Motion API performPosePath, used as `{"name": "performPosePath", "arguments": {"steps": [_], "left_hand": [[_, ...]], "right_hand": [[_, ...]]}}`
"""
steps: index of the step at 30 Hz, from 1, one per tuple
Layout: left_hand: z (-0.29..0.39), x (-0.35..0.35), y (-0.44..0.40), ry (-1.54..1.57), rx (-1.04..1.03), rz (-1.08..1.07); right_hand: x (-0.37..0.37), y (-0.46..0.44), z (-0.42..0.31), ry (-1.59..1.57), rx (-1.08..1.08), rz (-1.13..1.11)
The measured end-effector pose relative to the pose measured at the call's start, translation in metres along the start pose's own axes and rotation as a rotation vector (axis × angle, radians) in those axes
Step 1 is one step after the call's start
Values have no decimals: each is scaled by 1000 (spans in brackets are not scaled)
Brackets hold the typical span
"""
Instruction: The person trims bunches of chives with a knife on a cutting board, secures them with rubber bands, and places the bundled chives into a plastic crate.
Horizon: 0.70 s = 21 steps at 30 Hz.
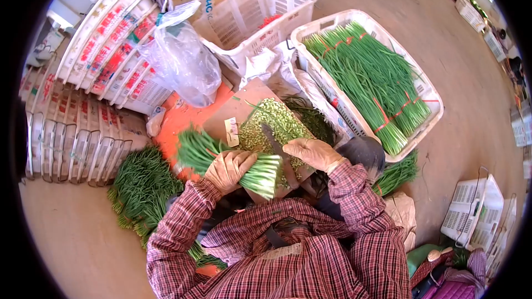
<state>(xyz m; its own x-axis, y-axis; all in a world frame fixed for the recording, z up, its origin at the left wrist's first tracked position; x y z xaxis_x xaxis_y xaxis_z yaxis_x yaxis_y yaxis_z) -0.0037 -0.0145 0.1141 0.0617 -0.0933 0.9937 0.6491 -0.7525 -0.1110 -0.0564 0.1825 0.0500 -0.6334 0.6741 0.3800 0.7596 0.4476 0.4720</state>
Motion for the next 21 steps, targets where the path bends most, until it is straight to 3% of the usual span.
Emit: {"name": "performPosePath", "arguments": {"steps": [3,5,8,9,11,12,14,16,17,21], "left_hand": [[24,46,-9,-27,-191,152],[34,55,-15,-8,-227,141],[31,43,-10,67,-111,92],[31,42,-5,64,-112,99],[2,20,12,82,277,-63],[11,1,22,83,272,-63],[-10,-79,73,1451,902,256],[21,-117,68,1888,942,244],[30,-126,57,1917,872,217],[37,-134,23,2303,817,487]], "right_hand": [[-20,-14,-19,-146,163,-214],[-70,1,-43,-428,214,-598],[-99,8,-37,-855,232,-469],[-101,9,-31,-822,212,-397],[-103,7,-14,-823,172,-251],[-105,7,-7,-825,172,-247],[-93,2,9,-797,153,-106],[-84,11,-2,-782,165,-93],[-83,14,-2,-699,149,-53],[-68,33,-18,-235,159,51]]}}
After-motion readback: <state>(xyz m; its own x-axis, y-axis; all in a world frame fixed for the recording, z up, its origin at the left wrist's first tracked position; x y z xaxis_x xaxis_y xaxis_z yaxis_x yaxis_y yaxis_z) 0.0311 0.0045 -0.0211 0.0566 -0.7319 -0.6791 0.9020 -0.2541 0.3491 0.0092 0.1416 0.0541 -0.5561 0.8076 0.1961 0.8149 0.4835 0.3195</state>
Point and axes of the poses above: each hand's wrist, its own y-axis away from the middle knuckle, its own x-axis out of the back of the hand, z = x × y, the point moved 9 cm from there along -y, towards the middle knuckle, and after that the axes turned 8 degrees about y, right-handed, at the moved point
